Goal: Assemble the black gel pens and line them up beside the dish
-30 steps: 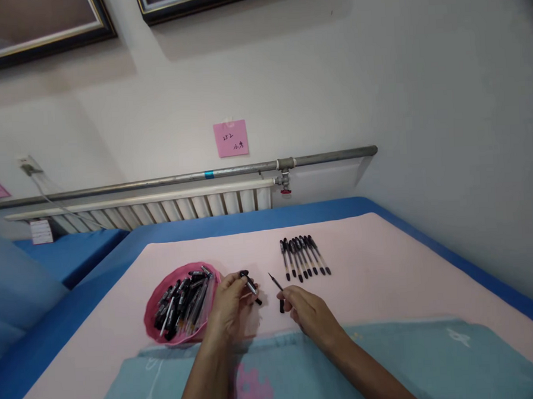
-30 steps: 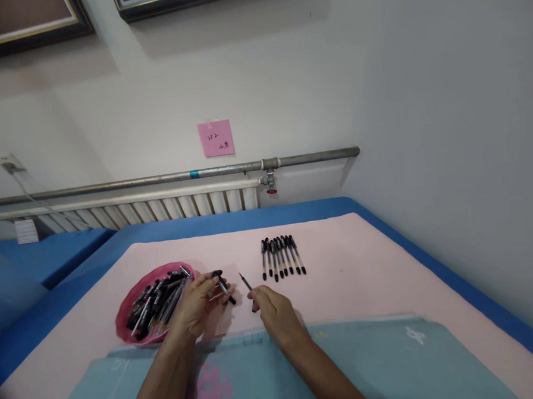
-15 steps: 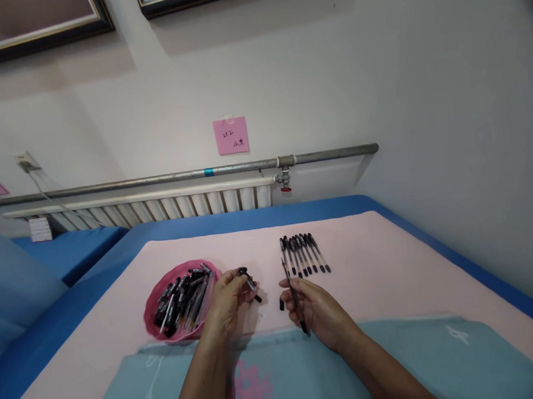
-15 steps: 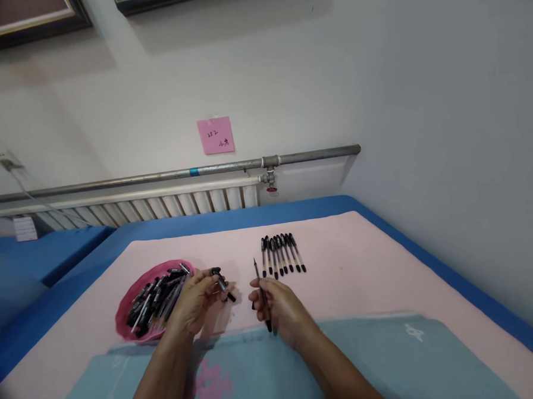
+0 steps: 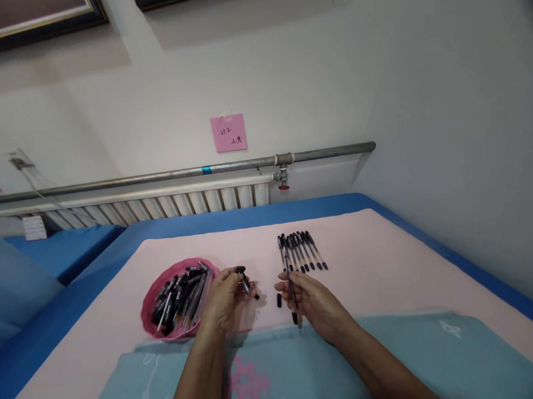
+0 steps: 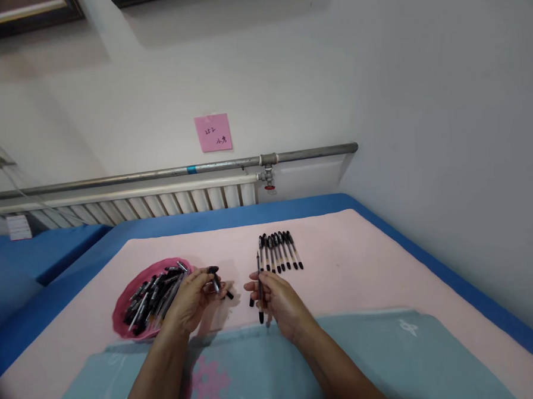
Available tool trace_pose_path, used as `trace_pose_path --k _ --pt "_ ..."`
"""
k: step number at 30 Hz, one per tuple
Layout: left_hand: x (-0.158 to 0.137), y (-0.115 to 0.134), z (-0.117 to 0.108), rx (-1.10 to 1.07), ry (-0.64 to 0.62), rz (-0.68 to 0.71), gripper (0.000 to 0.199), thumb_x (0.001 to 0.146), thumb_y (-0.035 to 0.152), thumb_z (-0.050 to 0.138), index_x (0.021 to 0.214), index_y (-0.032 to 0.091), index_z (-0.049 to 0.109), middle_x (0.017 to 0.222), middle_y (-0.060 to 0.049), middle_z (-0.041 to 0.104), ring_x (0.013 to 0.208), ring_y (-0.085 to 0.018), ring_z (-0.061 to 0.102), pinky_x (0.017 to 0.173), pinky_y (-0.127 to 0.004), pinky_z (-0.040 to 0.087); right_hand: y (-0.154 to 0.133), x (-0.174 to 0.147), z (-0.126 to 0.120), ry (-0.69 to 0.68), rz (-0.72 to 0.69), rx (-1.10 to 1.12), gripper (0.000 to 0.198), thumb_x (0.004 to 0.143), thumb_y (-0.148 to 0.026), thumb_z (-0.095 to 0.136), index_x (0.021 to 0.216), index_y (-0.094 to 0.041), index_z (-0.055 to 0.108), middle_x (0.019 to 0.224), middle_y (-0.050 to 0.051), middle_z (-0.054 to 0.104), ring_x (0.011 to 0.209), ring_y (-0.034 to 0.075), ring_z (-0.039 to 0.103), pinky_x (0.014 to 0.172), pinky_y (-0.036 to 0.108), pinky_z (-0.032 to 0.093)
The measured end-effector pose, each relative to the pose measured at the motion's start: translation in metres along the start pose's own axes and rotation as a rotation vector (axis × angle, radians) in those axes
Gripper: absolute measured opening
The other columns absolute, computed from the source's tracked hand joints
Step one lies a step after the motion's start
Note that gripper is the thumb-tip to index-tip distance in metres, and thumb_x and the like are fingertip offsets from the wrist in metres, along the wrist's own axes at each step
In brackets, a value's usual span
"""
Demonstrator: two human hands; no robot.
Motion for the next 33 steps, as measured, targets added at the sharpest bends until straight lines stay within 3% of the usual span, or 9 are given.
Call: trace_pose_path --k 6,12,20,23,27,33 --pt "-0.001 0.007 -0.004 0.111 0.042 0.045 0.011 0.057 0.020 0.058 0.065 0.017 0.051 0.058 0.000 0.059 0.053 -0.013 0.059 0.055 -0.027 0.048 -0.001 0.001 0.002 -0.011 -0.010 -0.007 0.015 0.081 -0.026 0.052 0.084 -0.016 0.062 0.071 0.006 0.067 0.060 0.011 0.056 0.052 0.021 0.042" --pt "0.000 0.009 -0.009 0.240 0.081 0.079 0.005 0.058 0.018 0.051 0.058 0.019 0.046 0.049 0.006 0.048 0.043 -0.008 0.047 0.047 -0.022 0.041 0.000 0.001 0.003 -0.027 -0.021 -0.022 0.015 0.077 -0.029 0.056 0.083 -0.016 0.060 0.064 0.003 0.063 0.054 0.011 0.053 0.047 0.021 0.038" --pt "0.002 0.010 -0.006 0.475 0.045 0.180 0.015 0.062 0.022 0.060 0.058 0.021 0.045 0.045 0.008 0.040 0.040 -0.008 0.037 0.043 -0.019 0.027 -0.001 0.002 -0.001 0.004 -0.021 -0.041 0.015 0.076 -0.031 0.055 0.083 -0.018 0.057 0.058 -0.002 0.057 0.044 0.008 0.047 0.039 0.020 0.031" --pt "0.008 0.004 -0.005 0.620 0.035 0.216 0.012 0.057 0.017 0.066 0.057 0.020 0.054 0.045 0.006 0.046 0.044 -0.009 0.038 0.046 -0.020 0.024 -0.001 0.002 -0.001 0.010 -0.017 -0.053 0.015 0.076 -0.031 0.055 0.084 -0.018 0.056 0.057 -0.003 0.056 0.043 0.008 0.046 0.038 0.019 0.031" --pt "0.014 -0.006 0.000 0.752 0.004 0.256 0.016 0.054 0.005 0.065 0.055 0.021 0.062 0.054 0.002 0.053 0.057 -0.014 0.047 0.058 -0.022 0.029 -0.002 0.000 0.000 0.012 -0.014 -0.075 0.017 0.076 -0.032 0.054 0.085 -0.018 0.056 0.057 -0.003 0.056 0.041 0.007 0.044 0.037 0.019 0.030" --pt "0.014 -0.007 0.000 0.724 0.012 0.266 0.019 0.055 0.002 0.063 0.048 0.020 0.059 0.058 0.000 0.048 0.067 -0.017 0.049 0.066 -0.024 0.031 -0.003 0.000 0.001 0.010 -0.034 -0.130 0.019 0.076 -0.034 0.052 0.086 -0.018 0.055 0.058 -0.004 0.055 0.041 0.007 0.044 0.037 0.019 0.030"
Point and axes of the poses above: each hand's wrist, its own x-axis towards the middle knuckle, its own z-axis out of the palm, y = z × x, the point moved 9 cm from there along x, towards the middle knuckle
